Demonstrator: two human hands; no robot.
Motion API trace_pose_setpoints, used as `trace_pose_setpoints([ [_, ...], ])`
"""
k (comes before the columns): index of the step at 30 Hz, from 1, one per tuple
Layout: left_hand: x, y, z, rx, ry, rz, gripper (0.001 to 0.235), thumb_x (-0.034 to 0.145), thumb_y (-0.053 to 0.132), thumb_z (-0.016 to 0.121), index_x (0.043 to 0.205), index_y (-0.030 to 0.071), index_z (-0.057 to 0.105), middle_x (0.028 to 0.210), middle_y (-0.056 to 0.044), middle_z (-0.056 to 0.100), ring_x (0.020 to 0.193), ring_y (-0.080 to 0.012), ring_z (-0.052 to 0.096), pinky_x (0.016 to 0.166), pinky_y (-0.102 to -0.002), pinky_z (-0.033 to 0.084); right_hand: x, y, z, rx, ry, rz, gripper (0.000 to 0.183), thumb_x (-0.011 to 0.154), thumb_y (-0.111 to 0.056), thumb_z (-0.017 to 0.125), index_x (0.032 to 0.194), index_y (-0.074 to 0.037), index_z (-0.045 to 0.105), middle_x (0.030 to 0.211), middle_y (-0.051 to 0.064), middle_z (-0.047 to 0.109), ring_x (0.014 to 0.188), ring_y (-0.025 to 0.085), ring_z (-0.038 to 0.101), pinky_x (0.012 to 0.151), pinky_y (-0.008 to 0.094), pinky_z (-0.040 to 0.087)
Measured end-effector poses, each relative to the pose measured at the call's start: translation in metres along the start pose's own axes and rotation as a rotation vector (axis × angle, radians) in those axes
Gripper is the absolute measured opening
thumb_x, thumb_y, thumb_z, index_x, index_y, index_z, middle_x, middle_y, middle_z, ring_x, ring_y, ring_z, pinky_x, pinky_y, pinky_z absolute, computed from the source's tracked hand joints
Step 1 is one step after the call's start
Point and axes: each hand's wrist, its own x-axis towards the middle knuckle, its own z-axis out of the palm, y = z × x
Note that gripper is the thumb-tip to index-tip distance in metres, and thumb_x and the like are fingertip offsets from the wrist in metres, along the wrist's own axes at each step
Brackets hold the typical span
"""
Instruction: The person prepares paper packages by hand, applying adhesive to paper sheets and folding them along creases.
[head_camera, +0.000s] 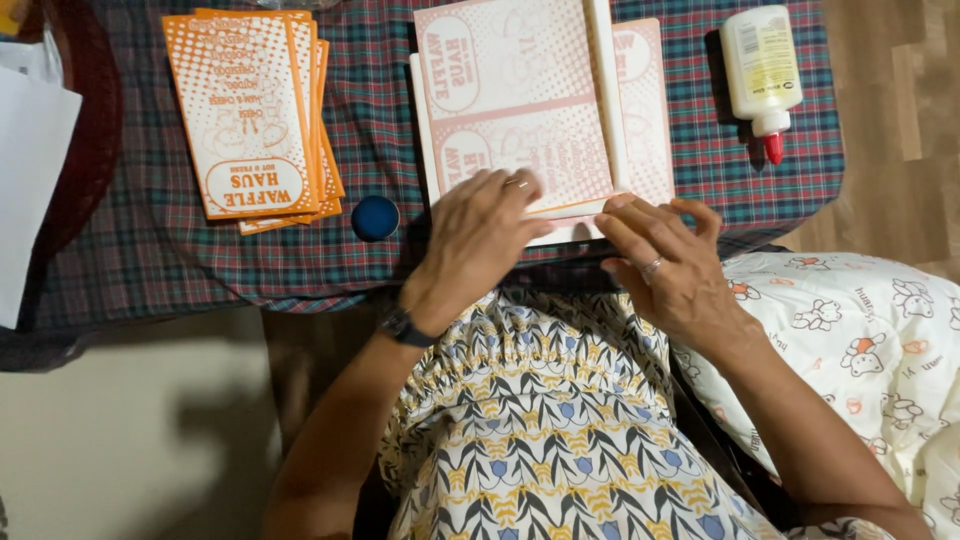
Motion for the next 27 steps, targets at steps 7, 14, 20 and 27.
trace_pose_setpoints([
  [7, -0.038, -0.007, -0.029, -0.061, 0.235, -0.093, 0.026, 0.092, 0.034, 0.077, 0.092, 0.012, 0.063, 0.079, -0.003, 0.051, 0.083, -0.0279, 0.061, 0.077, -0.034, 0.053, 0.009, -0.019, 0.005, -0.202, -0.001, 0.014, 0.052, 0.099, -0.045, 0.064, 0.146, -0.021, 0.066, 0.12, 0.013, 0.069, 0.118, 0.032, 0.065, 0.109, 0.051, 0.034],
  [14, -0.054, 0.002, -0.024, -0.272, 0.412, -0.346, 0.022, 0.095, 0.025, 0.077, 0.088, 0.008, 0.065, 0.08, -0.006, 0.054, 0.077, -0.0281, 0.063, 0.071, -0.035, 0.054, 0.011, -0.021, 0.01, -0.291, 0.0, 0.008, 0.056, 0.095, -0.048, 0.07, 0.147, -0.025, 0.067, 0.116, 0.015, 0.07, 0.116, 0.034, 0.068, 0.108, 0.053, 0.037],
  [20, -0.058, 0.002, -0.013, -0.279, 0.465, -0.451, 0.029, 0.094, 0.029, 0.079, 0.085, 0.006, 0.065, 0.076, -0.006, 0.052, 0.073, -0.029, 0.065, 0.066, -0.035, 0.054, 0.011, -0.021, 0.011, -0.329, -0.002, -0.013, 0.055, 0.094, -0.045, 0.073, 0.145, -0.024, 0.07, 0.116, 0.017, 0.071, 0.116, 0.034, 0.067, 0.108, 0.053, 0.035],
  [27, -0.054, 0.0, -0.007, -0.234, 0.449, -0.462, 0.027, 0.094, 0.026, 0.077, 0.085, 0.005, 0.063, 0.076, -0.007, 0.05, 0.074, -0.0323, 0.063, 0.064, -0.039, 0.053, 0.01, -0.02, 0.012, -0.35, -0.026, -0.005, 0.056, 0.09, -0.04, 0.08, 0.143, -0.024, 0.072, 0.114, 0.017, 0.072, 0.114, 0.034, 0.068, 0.108, 0.053, 0.034],
])
